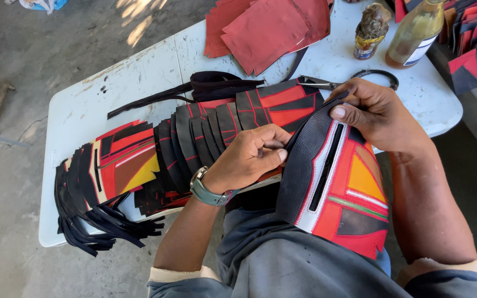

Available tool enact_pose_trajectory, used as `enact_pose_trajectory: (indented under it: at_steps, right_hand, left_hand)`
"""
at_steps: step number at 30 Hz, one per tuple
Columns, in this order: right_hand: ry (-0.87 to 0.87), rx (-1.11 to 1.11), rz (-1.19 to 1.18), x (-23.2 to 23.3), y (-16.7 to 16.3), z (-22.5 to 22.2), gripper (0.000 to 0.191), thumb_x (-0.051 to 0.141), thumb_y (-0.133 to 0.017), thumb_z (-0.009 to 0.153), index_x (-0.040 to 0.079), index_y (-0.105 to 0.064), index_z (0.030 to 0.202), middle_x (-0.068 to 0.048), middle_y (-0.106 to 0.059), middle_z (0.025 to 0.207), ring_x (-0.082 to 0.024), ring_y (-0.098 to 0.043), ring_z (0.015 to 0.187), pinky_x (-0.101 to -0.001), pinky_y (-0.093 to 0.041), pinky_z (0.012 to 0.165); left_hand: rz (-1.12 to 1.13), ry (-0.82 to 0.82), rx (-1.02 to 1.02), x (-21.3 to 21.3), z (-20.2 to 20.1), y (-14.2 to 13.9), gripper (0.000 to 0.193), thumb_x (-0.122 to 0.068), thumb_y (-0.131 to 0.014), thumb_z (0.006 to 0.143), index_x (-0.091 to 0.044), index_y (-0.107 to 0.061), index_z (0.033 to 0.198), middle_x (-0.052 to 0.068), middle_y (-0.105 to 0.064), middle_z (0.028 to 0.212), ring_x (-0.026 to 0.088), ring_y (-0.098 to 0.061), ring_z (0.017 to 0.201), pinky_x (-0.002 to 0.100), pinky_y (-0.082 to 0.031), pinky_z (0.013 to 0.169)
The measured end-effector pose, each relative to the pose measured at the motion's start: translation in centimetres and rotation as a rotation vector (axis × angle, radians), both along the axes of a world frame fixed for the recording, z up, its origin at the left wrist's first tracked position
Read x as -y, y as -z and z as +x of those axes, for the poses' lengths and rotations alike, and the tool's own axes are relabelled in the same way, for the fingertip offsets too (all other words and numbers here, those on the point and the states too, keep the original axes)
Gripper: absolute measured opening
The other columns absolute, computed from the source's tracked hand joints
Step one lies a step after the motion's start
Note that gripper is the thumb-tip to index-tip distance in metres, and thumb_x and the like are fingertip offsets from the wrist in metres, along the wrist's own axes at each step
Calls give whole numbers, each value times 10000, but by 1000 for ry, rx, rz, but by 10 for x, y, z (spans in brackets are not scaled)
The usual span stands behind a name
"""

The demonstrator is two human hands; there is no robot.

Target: The person repeatedly cuts black straps with scissors, threads them through the zipper area of small patterned pouches, and places the finished pouches on a stack. The work is performed at a white table with multiple pouches and straps visible.

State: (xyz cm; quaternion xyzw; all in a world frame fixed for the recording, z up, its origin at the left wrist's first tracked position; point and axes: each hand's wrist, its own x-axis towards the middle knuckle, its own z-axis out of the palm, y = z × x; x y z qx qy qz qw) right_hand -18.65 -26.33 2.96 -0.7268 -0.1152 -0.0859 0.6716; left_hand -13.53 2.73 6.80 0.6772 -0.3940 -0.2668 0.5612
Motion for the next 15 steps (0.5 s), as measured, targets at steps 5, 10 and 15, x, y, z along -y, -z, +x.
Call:
enact_pose_trajectory:
  at_steps: [5,10,15]
  right_hand:
    - [1,27,23,-2,3,2,167,153,-698,1024,15,-617,1072,51,-656,883,-9,-530,809,-191,-450,723]
    - [122,53,-144,4,-2,-3,215,155,-706,1018,14,-666,1175,41,-623,827,-12,-511,785,-195,-430,699]
    - [94,76,-94,8,-6,-2,206,158,-698,1033,15,-658,1177,48,-665,890,-3,-543,831,-185,-458,744]
  left_hand:
    - [-11,-22,48,0,-3,0,209,-23,-593,1001,31,-626,1200,38,-705,1099,94,-693,1061,275,-585,898]
    - [-36,-46,-145,-3,-9,0,172,-33,-578,1040,40,-628,1188,40,-693,1049,69,-652,947,264,-576,840]
    - [-24,-42,-137,-8,-16,-1,183,-55,-576,1042,31,-621,1196,22,-676,1033,46,-641,929,245,-579,821]
